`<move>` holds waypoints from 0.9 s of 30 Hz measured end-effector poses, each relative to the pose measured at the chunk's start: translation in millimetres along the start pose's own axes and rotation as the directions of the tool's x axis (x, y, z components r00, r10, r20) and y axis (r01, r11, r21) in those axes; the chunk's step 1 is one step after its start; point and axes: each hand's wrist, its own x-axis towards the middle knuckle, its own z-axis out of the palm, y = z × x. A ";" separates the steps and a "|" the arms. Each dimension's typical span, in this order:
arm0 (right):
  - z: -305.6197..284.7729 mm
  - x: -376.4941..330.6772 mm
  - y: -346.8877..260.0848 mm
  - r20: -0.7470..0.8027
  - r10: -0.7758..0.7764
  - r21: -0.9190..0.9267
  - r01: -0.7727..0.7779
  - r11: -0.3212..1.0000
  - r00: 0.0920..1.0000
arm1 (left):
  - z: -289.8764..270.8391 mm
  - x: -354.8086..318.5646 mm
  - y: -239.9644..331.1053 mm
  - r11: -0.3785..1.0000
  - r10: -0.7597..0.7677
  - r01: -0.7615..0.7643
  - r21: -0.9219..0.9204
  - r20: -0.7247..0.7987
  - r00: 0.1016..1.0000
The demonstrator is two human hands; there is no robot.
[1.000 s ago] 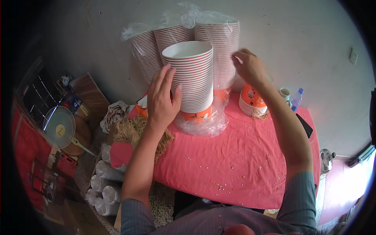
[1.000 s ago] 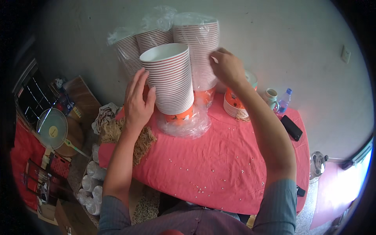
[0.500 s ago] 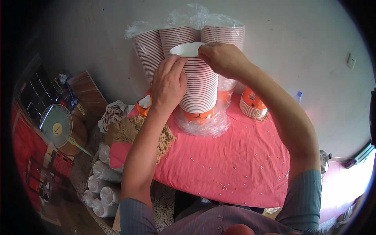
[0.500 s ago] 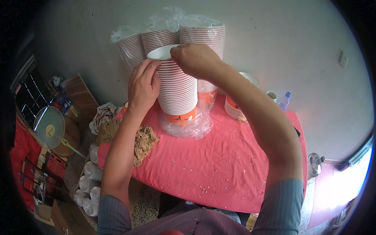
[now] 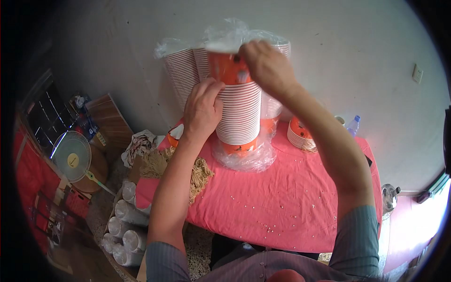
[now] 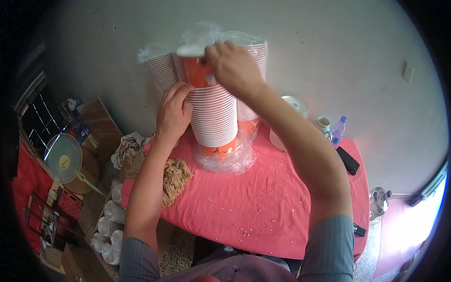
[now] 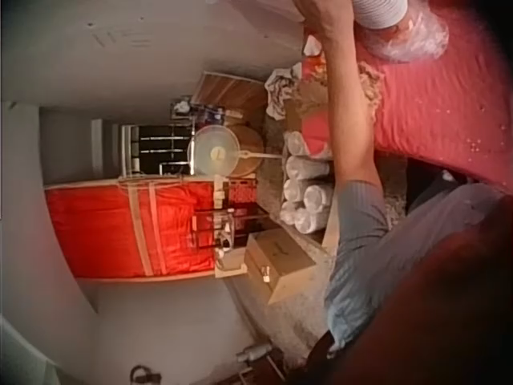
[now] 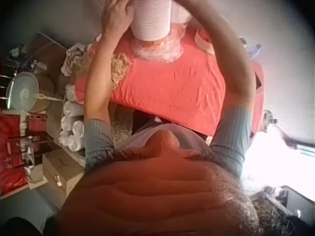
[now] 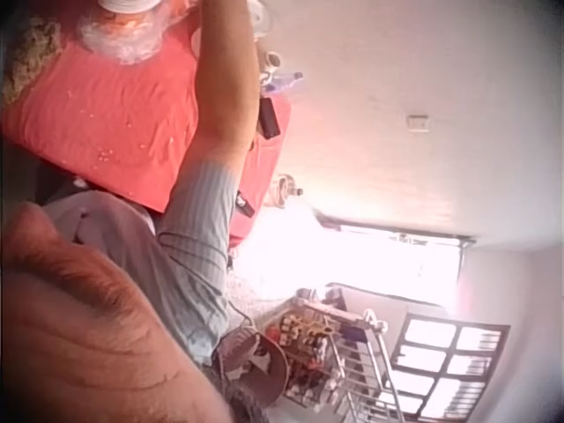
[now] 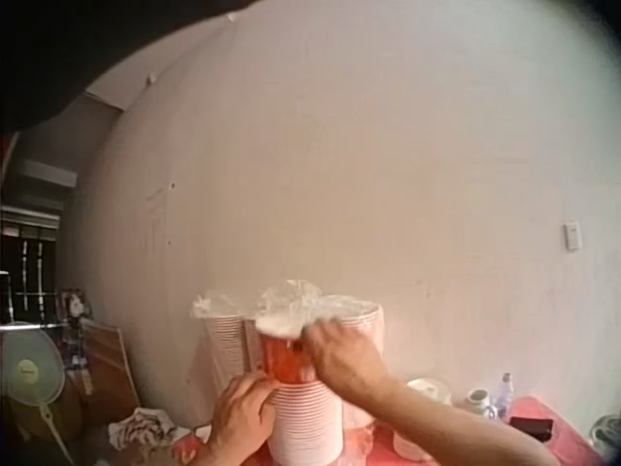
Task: Threading string through pre-punched holes in paper cups to attach handles for packaging.
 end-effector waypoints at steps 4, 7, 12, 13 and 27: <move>-61.1 25.7 11.0 -0.303 -0.047 -0.134 0.007 0.991 0.952 | -9.1 -2.4 6.4 0.998 0.029 -0.026 -0.057 0.045 0.999; -120.9 -11.0 6.4 -0.277 0.004 -0.212 -0.065 0.975 0.961 | -29.1 -28.0 3.0 0.993 -0.072 0.079 -0.084 0.078 0.994; -171.0 -126.5 -71.8 -0.025 0.161 0.071 -0.159 0.985 0.987 | -78.3 -132.2 -47.6 0.896 -0.412 0.442 0.041 0.443 0.796; -175.5 -147.9 -83.6 0.064 0.161 0.055 -0.165 0.985 0.985 | -84.9 -144.7 -50.1 0.895 -0.418 0.442 0.054 0.443 0.793; -174.7 -263.5 -89.7 0.711 0.155 0.156 -0.368 0.917 0.686 | -87.4 -245.6 -109.5 0.762 -0.563 0.622 0.178 0.658 0.501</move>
